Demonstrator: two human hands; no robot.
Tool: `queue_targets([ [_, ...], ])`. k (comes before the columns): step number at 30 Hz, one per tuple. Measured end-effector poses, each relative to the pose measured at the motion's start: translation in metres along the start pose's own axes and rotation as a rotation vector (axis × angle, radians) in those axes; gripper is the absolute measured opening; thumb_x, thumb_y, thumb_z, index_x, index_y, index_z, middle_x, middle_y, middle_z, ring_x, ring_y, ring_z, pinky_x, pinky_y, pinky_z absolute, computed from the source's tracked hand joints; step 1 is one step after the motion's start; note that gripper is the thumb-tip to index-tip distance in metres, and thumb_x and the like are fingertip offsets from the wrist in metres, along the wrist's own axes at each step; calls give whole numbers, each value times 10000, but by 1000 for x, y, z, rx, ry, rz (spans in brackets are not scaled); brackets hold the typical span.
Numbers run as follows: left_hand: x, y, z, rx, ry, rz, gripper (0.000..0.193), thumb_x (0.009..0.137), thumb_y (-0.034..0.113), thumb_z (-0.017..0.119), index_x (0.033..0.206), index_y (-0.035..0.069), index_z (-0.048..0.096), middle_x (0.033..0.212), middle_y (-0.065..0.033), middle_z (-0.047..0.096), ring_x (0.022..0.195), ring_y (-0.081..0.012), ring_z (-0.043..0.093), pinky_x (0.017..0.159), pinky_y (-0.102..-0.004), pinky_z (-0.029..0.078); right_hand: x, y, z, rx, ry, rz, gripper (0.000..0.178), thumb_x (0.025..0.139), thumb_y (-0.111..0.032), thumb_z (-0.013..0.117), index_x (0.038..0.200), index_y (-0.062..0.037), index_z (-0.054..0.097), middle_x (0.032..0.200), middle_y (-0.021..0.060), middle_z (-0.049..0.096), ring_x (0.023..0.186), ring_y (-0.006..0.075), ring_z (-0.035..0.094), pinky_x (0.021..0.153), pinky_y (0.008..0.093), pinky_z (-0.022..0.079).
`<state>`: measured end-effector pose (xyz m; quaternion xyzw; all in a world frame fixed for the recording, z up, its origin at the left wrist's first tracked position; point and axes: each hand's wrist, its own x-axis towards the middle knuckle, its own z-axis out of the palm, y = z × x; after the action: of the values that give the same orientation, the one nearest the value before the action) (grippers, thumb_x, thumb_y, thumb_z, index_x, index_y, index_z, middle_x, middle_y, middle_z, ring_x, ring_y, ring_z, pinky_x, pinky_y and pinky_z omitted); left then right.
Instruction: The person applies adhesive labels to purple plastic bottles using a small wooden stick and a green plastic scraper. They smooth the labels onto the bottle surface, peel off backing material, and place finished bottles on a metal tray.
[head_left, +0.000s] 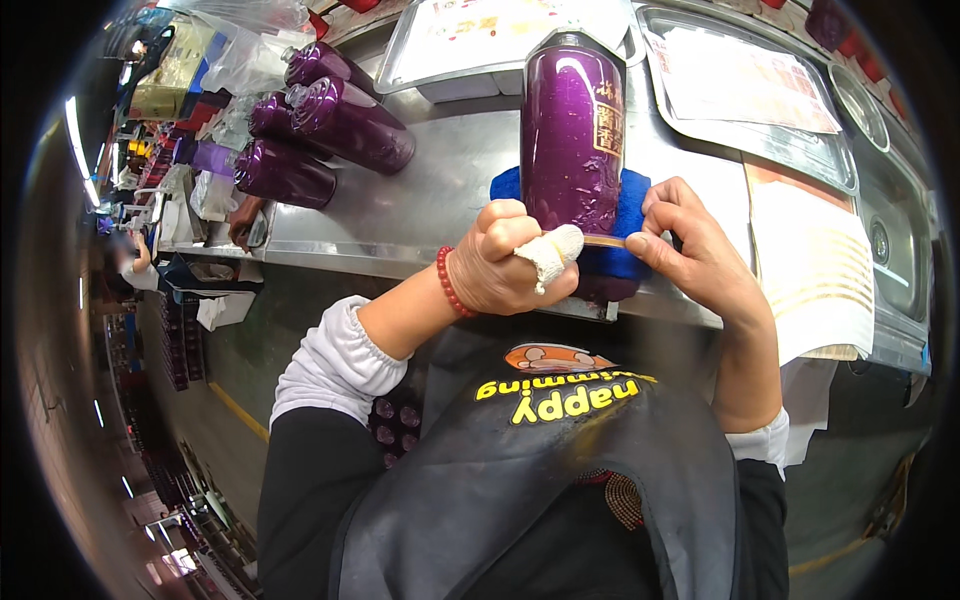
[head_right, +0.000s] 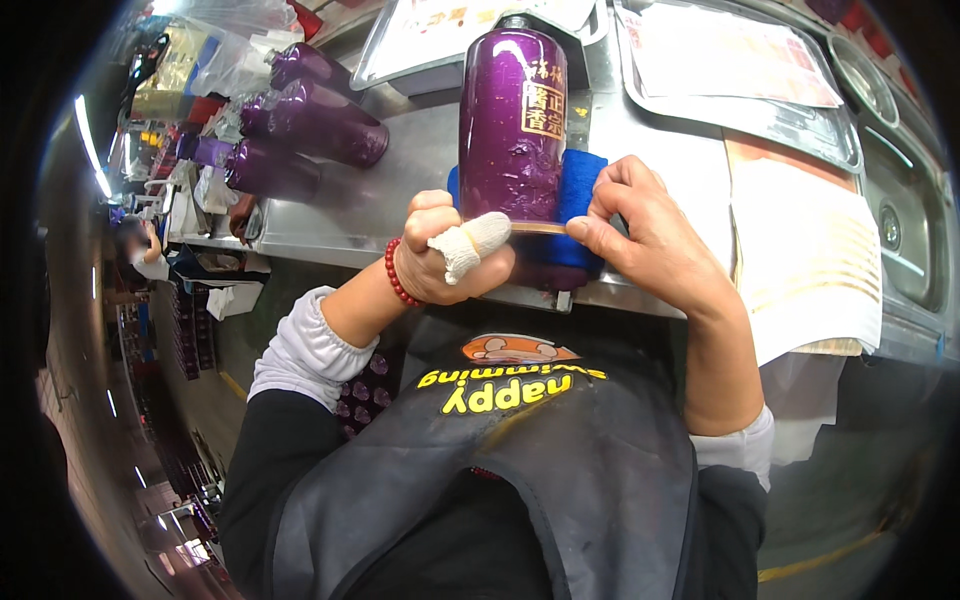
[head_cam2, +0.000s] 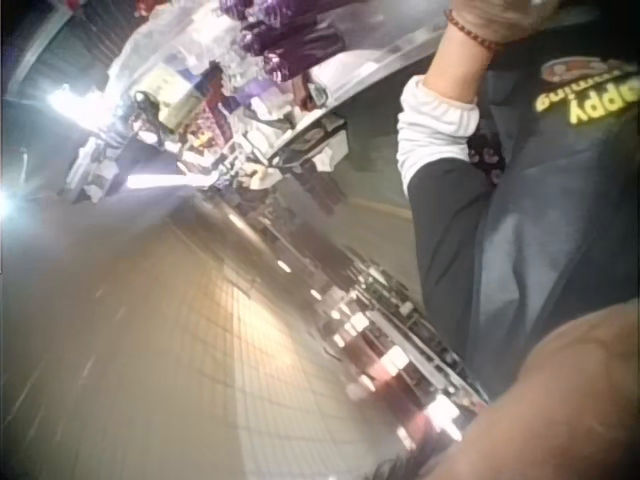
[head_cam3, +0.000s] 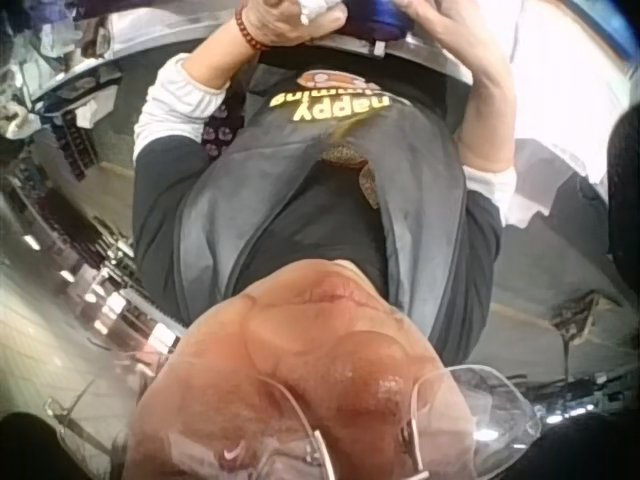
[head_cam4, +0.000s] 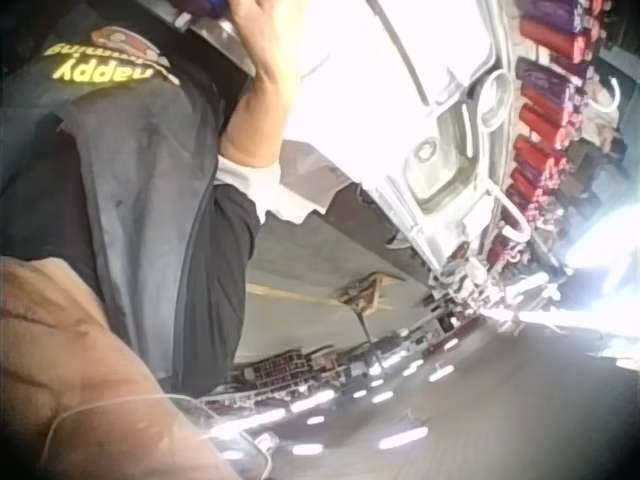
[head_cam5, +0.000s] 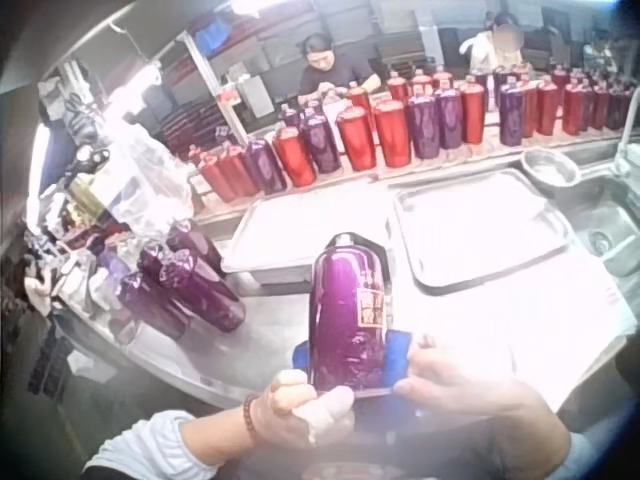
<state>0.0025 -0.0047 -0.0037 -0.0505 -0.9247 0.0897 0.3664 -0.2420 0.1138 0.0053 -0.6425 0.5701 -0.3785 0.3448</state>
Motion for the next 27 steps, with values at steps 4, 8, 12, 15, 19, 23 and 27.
queue_targets([
  [4, 11, -2, 0, -44, -16, 36, 373, 688, 175, 805, 1038, 103, 699, 1152, 20, 541, 1007, -200, 455, 821, -330, 458, -1, 2, 0, -40, 8, -3, 289, 925, -232, 697, 820, -21, 529, 996, 88, 456, 951, 212, 460, 851, 306, 402],
  [8, 20, -6, 5, -32, -31, 126, 304, 706, 184, 785, 992, 109, 714, 1181, 52, 572, 1045, -185, 470, 830, -341, 460, -2, 4, 4, -1, 44, -7, 281, 922, -222, 697, 818, -19, 532, 1002, 92, 464, 964, 215, 466, 860, 314, 401],
  [12, 8, -7, -1, -17, 14, 89, 292, 690, 174, 788, 964, 114, 708, 1152, 6, 566, 995, -208, 448, 790, -339, 461, 0, -2, 3, -12, 34, -3, 280, 920, -217, 698, 819, -15, 533, 998, 96, 467, 966, 223, 466, 870, 323, 403],
  [15, 1, -1, -2, -29, -8, -17, 302, 672, 174, 788, 958, 118, 709, 1148, 18, 565, 1019, -200, 444, 788, -331, 452, 1, -2, 3, -35, 34, -2, 279, 918, -213, 700, 820, -11, 535, 991, 96, 466, 957, 225, 466, 867, 324, 404],
  [19, 24, -4, -2, -3, -26, 93, 347, 677, 125, 758, 1018, 111, 694, 1146, 36, 579, 1013, -189, 445, 793, -317, 451, 0, 3, 6, -41, 62, -25, 268, 922, -203, 698, 831, -9, 538, 988, 95, 469, 944, 222, 468, 857, 317, 405],
  [23, 34, -2, -2, 147, -182, 224, 222, 758, 229, 700, 970, 165, 726, 1181, 79, 614, 1074, -164, 443, 893, -317, 388, 0, 5, 6, -6, 68, -14, 248, 931, -190, 690, 851, -6, 543, 993, 94, 477, 960, 218, 483, 868, 315, 412],
  [27, 36, 11, -3, 127, -206, 115, 273, 833, 253, 593, 1087, 217, 687, 1166, 67, 587, 1221, -180, 459, 1028, -374, 341, -1, 11, 9, 8, 123, -25, 220, 924, -182, 680, 870, 4, 576, 982, 119, 508, 974, 268, 512, 889, 354, 428],
])
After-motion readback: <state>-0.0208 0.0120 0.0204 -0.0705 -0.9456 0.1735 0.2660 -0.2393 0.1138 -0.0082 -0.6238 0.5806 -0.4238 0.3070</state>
